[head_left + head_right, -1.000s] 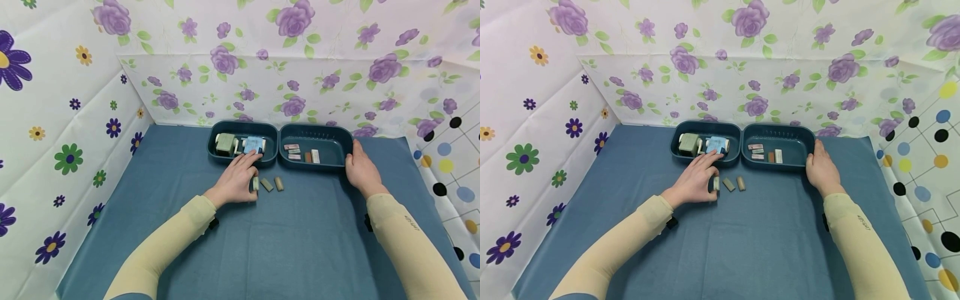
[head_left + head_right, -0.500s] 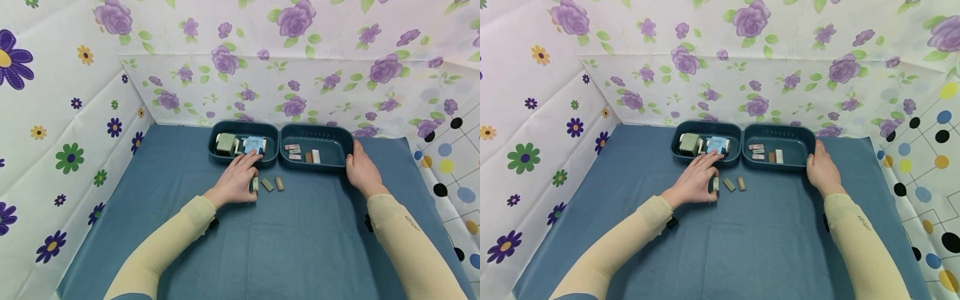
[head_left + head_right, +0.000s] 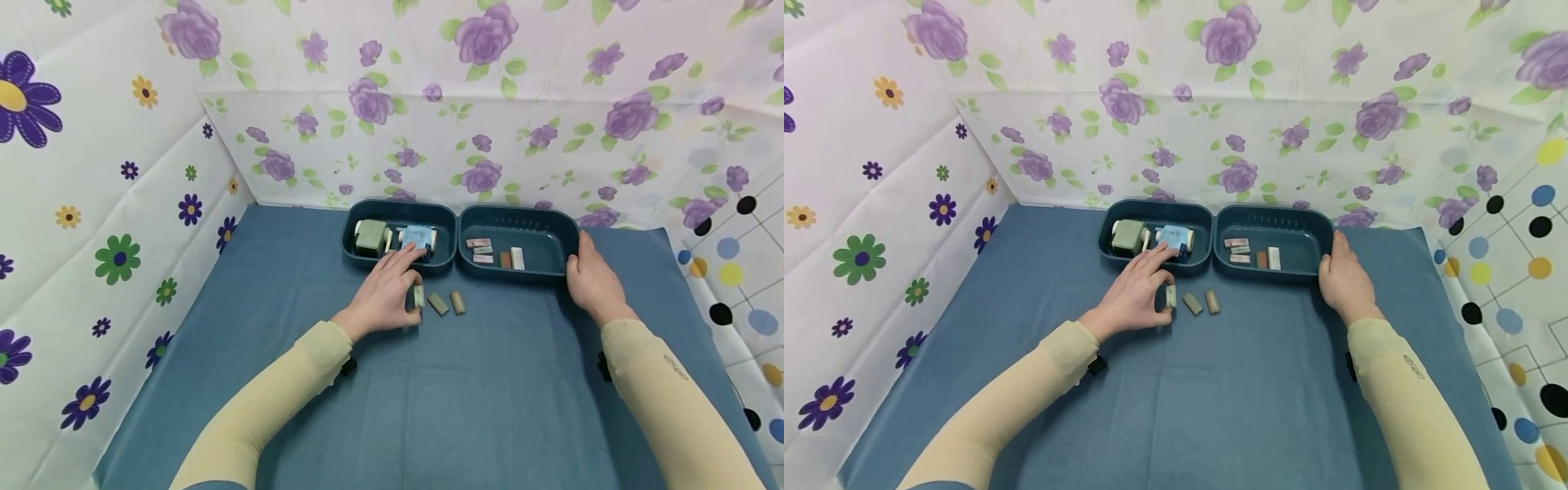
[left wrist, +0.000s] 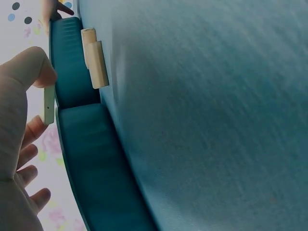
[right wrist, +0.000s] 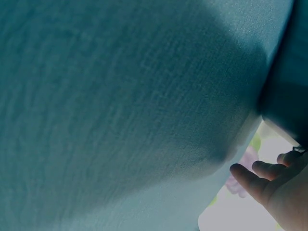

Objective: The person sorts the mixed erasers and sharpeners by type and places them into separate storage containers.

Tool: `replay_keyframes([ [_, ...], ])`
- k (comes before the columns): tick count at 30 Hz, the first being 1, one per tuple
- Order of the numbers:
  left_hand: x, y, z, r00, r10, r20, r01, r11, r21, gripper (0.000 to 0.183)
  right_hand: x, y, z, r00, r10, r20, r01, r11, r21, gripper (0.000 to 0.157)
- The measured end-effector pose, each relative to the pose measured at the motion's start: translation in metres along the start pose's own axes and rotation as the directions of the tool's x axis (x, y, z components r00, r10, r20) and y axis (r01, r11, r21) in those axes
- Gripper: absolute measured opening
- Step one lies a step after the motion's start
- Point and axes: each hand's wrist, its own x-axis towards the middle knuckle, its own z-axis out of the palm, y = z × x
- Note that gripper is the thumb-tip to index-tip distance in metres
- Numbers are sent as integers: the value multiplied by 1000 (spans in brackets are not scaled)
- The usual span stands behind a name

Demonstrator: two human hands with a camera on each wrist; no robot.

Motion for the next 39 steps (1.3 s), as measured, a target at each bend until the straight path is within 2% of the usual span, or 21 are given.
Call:
replay_keyframes([
  [6, 0, 1, 0, 998, -22, -64, 18, 998, -61, 31, -4, 2, 5, 1000, -3, 2, 3, 1000, -5, 68],
  [12, 4, 3, -1, 992, -20, -129, 11, 997, -71, 34, -4, 3, 7, 1000, -11, -2, 11, 1000, -1, 68],
  [22, 17, 10, -2, 982, -79, -173, 62, 993, -104, 32, -2, 3, 5, 1000, -10, -5, 10, 1000, -2, 68],
  [30, 39, 22, -6, 970, -132, -205, 97, 980, -171, 36, -1, 2, 2, 1000, -14, -16, 14, 1000, -3, 68],
  [39, 67, 36, -3, 968, -194, -162, 162, 968, -190, 39, 0, 0, -2, 1000, -10, -10, 10, 1000, -2, 68],
])
